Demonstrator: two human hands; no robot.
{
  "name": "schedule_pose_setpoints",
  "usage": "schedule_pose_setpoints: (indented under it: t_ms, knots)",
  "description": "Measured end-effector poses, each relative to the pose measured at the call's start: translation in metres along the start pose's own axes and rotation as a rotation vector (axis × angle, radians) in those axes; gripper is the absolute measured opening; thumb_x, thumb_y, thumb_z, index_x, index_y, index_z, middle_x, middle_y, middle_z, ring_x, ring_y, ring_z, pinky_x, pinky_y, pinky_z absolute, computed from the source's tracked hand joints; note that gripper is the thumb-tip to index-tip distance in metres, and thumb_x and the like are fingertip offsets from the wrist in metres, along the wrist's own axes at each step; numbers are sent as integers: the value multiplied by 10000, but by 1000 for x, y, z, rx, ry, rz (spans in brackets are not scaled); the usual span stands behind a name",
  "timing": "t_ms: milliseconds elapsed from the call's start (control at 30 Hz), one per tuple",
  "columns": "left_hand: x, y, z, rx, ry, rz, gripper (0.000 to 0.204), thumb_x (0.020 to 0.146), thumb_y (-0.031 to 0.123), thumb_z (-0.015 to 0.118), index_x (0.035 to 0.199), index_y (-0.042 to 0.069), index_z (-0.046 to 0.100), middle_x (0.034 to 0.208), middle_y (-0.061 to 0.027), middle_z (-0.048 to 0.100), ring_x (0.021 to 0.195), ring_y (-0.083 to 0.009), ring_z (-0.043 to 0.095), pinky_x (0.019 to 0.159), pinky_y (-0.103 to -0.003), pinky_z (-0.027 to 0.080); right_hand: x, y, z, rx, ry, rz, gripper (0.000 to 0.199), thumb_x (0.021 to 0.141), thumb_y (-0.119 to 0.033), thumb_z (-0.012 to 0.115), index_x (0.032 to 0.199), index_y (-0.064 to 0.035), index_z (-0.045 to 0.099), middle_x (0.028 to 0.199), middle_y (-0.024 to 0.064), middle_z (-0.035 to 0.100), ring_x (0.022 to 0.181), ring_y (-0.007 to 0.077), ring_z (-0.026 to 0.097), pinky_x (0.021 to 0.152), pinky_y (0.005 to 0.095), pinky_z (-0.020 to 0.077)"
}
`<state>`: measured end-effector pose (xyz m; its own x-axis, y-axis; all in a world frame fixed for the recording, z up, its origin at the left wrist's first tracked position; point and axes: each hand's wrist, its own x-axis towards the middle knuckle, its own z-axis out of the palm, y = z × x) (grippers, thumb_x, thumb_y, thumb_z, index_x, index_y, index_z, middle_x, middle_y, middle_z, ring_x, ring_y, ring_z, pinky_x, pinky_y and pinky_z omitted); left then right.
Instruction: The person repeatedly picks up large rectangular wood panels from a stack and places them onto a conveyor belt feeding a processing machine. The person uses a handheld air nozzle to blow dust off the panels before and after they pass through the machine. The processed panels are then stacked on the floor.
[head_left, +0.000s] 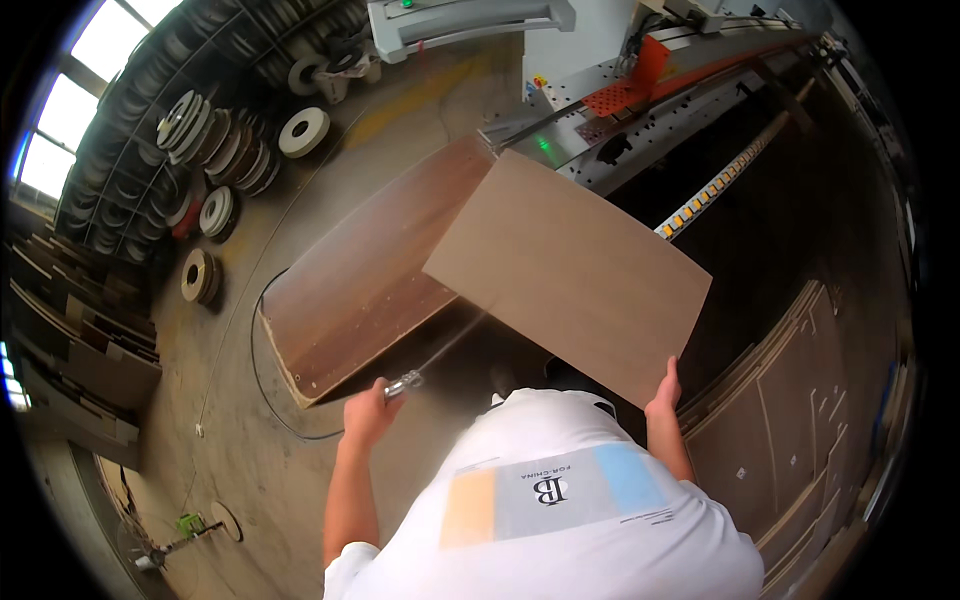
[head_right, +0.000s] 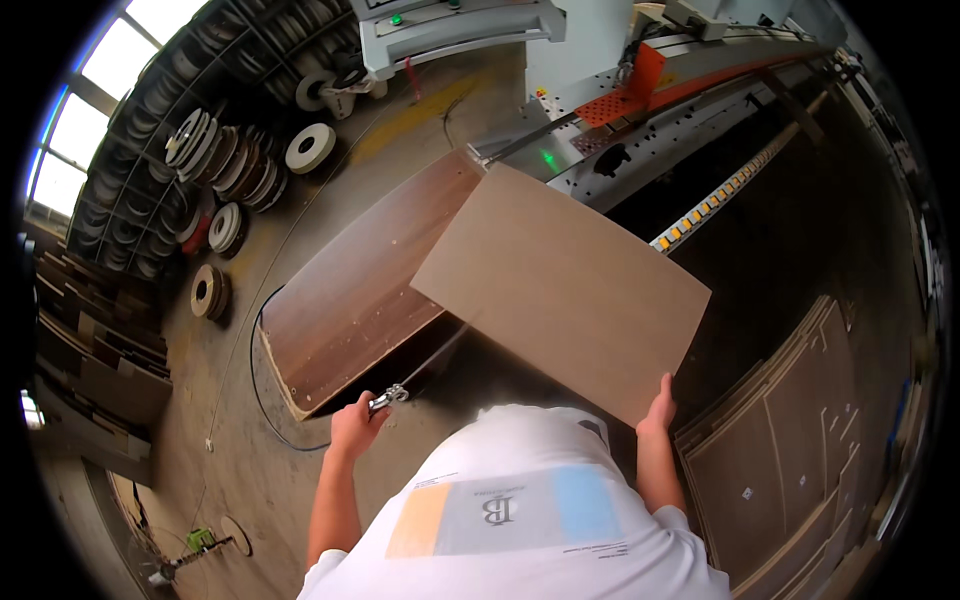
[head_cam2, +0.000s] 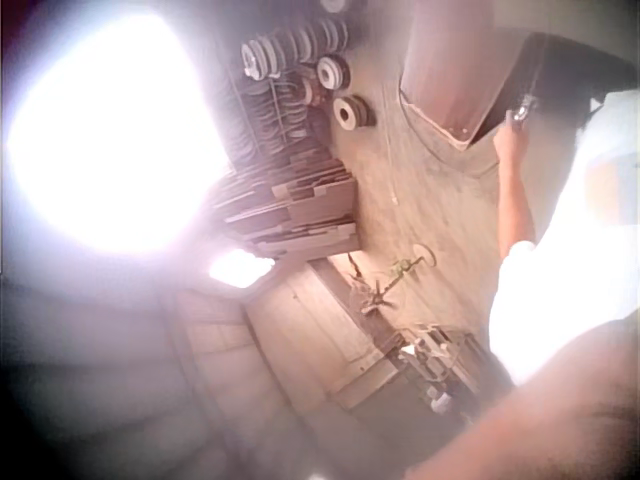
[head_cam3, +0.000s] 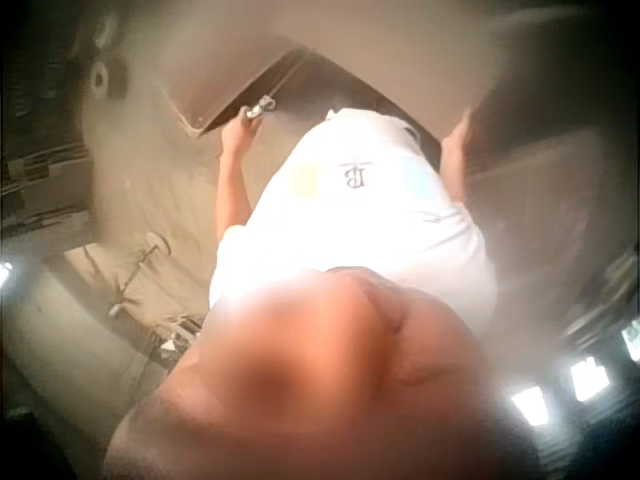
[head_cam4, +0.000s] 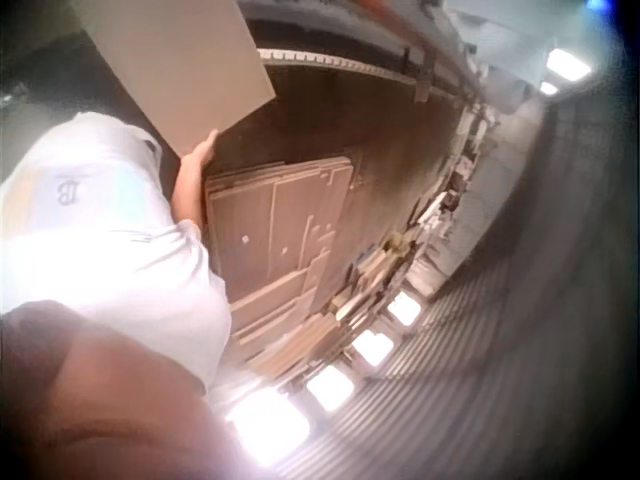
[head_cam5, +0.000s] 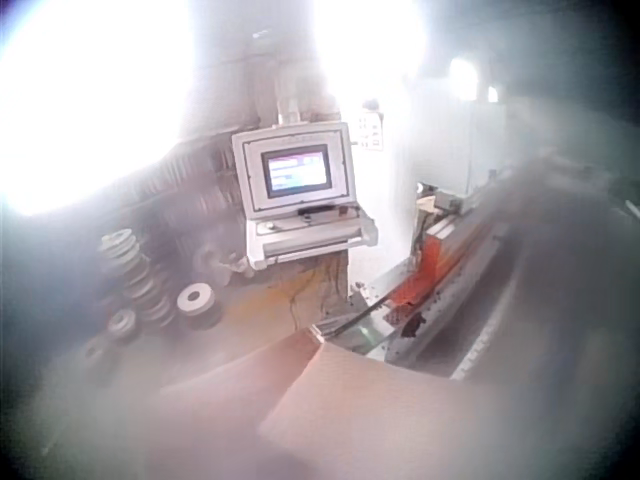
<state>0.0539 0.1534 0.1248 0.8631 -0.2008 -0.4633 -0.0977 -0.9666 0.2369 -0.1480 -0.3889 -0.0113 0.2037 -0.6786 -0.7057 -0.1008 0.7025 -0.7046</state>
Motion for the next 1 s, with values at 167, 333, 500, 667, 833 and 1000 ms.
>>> schedule_pose_setpoints:
  t_ms: [167,333,500,667,833,1000]
  knots:
    - [63,28,-41,355,32,267,411,921,514,675,1002,116,616,820,-135,729,789,-381,707,673,-501,540,-1,11,5,166,97,68,705,943,-509,708,1408,0,563,1381,111,621,1199,304,631,1003,460,524]
    - [117,91,-66,484,61,504,438,917,558,662,1003,129,639,831,-94,739,787,-336,723,661,-459,555,-4,-4,39,276,-27,183,614,942,-446,726,1383,-41,592,1360,96,638,1192,296,635,991,467,528]
    - [141,162,-45,434,54,625,468,930,596,627,1024,138,640,842,-78,739,793,-325,723,662,-461,547,32,-3,51,232,-248,297,582,936,-419,744,1385,-81,592,1374,87,634,1223,294,615,1019,468,513]
    - [134,205,-5,240,45,519,440,929,561,655,1030,134,629,806,-120,727,790,-365,709,665,-483,540,30,-19,79,213,-165,270,631,936,-423,753,1428,-81,557,1385,100,626,1266,302,588,1059,471,486]
    - [128,216,21,154,8,453,412,946,517,659,1045,118,624,800,-120,727,783,-370,704,654,-491,520,32,-39,88,256,-154,239,615,958,-411,730,1439,-72,550,1407,110,609,1280,306,579,1064,477,483]
    - [128,230,22,194,-44,374,414,951,528,653,1057,128,633,790,-110,726,781,-357,707,657,-473,519,49,-60,90,278,-162,250,593,969,-410,718,1430,-72,559,1424,104,594,1284,298,575,1062,471,485]
